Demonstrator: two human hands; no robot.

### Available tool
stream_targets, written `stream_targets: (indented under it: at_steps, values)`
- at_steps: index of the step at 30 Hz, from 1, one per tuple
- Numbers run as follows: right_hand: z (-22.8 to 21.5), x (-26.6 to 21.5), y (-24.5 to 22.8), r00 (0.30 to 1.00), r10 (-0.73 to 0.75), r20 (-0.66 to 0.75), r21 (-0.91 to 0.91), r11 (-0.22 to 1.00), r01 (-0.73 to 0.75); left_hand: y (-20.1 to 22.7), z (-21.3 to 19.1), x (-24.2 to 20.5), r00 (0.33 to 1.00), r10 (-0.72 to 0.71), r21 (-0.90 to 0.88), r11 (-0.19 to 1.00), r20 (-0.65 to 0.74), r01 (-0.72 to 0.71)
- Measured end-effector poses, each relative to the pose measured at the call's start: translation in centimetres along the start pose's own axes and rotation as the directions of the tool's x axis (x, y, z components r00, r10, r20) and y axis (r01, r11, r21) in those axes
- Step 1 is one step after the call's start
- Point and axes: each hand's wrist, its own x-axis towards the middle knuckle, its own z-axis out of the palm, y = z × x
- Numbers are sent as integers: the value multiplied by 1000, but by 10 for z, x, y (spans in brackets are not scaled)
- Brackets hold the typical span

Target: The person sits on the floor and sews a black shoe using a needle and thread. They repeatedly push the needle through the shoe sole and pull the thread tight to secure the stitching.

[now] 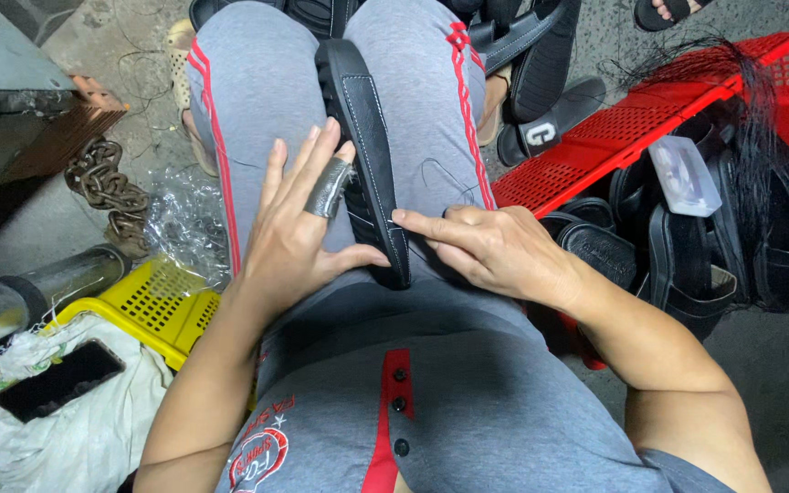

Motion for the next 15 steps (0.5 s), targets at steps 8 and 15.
stream_targets:
  at_steps: [8, 15]
  values:
    - [-18, 9, -7, 994, 20, 112, -111, 994, -7, -1, 2, 2, 1000, -6, 37, 999, 2, 5]
    - [-34, 18, -16, 951, 138, 276, -221, 972, -77, -1, 10, 3, 998, -33, 69, 997, -61, 37]
